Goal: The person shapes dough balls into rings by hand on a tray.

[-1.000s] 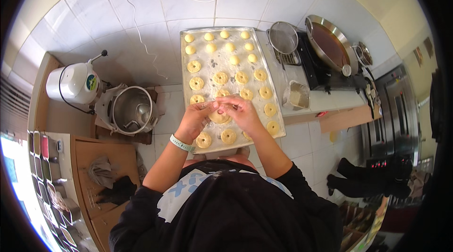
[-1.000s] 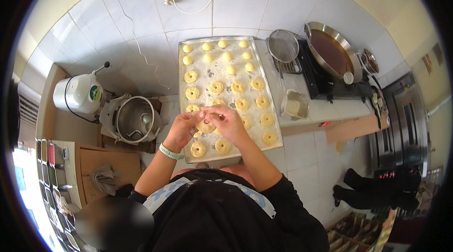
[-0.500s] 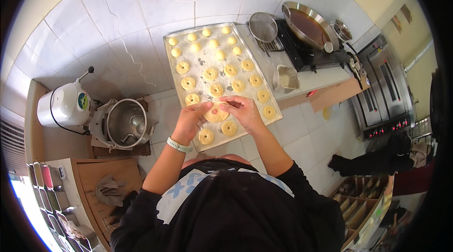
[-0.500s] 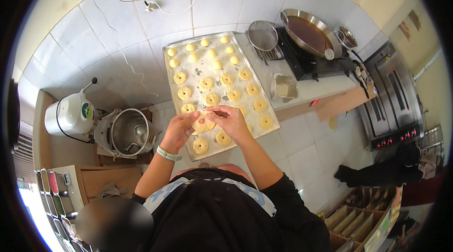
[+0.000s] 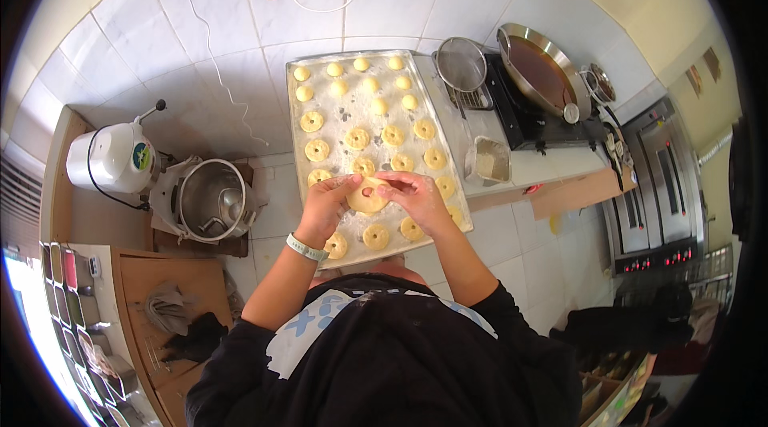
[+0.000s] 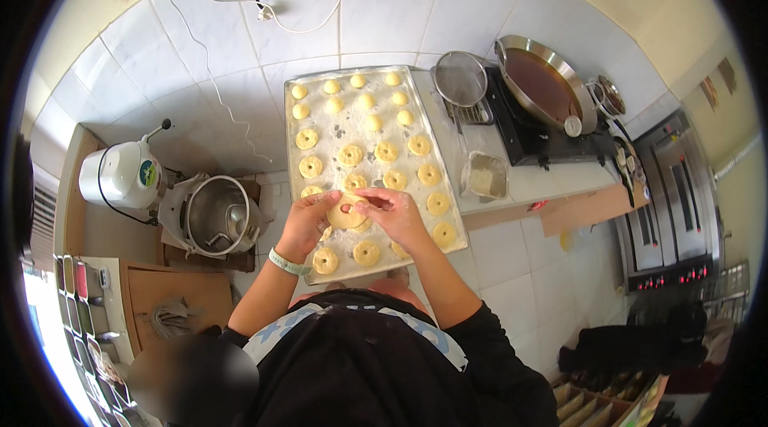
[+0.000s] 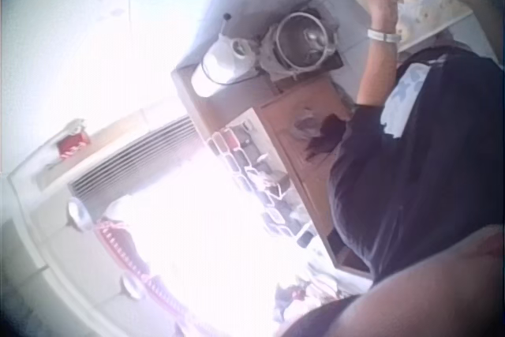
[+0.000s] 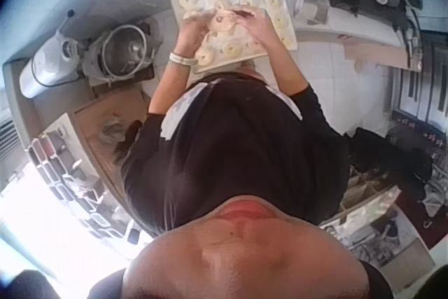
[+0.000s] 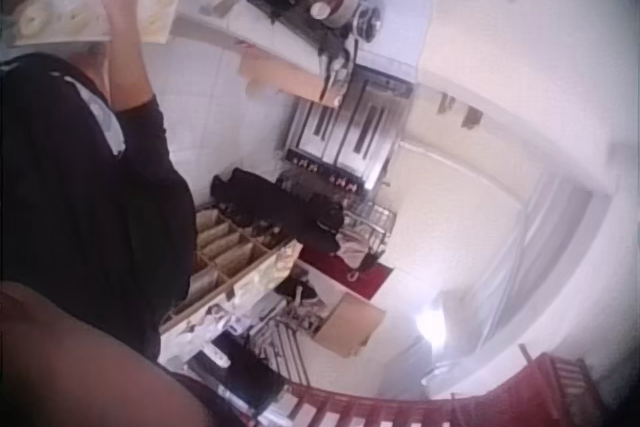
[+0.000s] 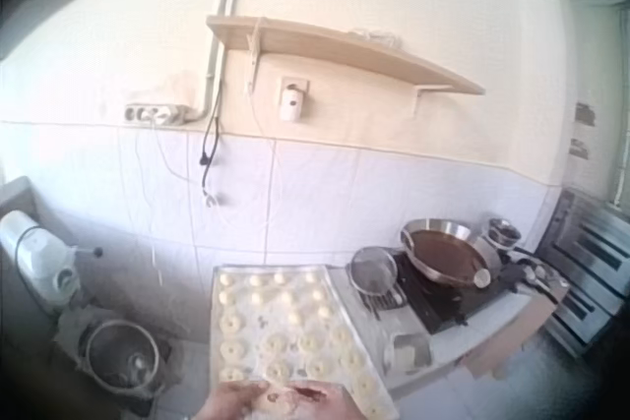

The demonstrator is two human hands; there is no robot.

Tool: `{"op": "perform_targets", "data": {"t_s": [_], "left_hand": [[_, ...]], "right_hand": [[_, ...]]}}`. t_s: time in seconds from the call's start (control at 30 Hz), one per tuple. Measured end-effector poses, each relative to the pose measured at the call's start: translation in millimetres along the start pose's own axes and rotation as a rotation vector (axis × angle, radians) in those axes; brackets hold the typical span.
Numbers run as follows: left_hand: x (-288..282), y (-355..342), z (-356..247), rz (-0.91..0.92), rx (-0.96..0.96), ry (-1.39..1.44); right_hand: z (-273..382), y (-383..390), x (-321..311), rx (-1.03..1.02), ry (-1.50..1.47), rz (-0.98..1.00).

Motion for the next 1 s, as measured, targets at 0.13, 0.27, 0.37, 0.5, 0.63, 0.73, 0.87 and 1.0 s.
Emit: {"op": "perform_targets", "data": {"t_s": [0.13, 0.27, 0.37, 0.5, 0.63, 0.73, 0.87, 1.0], "left_hand": [[24.7, -17.8, 16.8, 0.004, -0.083, -0.099], [42.4, -36.7, 13.2, -0.070, 0.023, -0.096], [61.7, -48.5, 14.7, -0.090, 0.023, -0.075], [73.4, -59.9, 26.3, -0.173, 0.067, -0.058], [69.8, -62.4, 36.9, -0.283, 0.106, 0.011], [78.7, -63.3, 50.7, -0.175, 0.004, -0.072], [72.9, -63.3, 49.0, -0.270, 0.068, -0.031], [81.8, -67.2, 48.2, -0.188, -0.004, -0.164]], "right_hand": [[4.2, -12.5, -28.5, -0.030, 0.006, 0.041], [12.0, -28.2, -60.2, -0.057, 0.049, 0.111], [14.3, -41.9, -84.5, -0.038, 0.052, 0.112], [14.7, -44.1, -89.3, -0.009, 0.014, 0.253], [10.0, -55.7, -113.3, -0.007, -0.004, 0.203], [-2.4, -51.1, -107.1, 0.070, 0.036, 0.296], [-6.8, -56.0, -113.3, 0.061, 0.011, 0.326], [-4.2, -57.6, -105.3, -0.012, 0.095, 0.397]]}}
Point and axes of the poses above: each hand's wrist, its own y-axis away from the middle knuckle, its own x-axis out of the palm, z = x × y, the point moved 8 cm from there along -y, towards the middle knuckle, and after that the axes turned 1 degree about x, right-handed, at the moved point
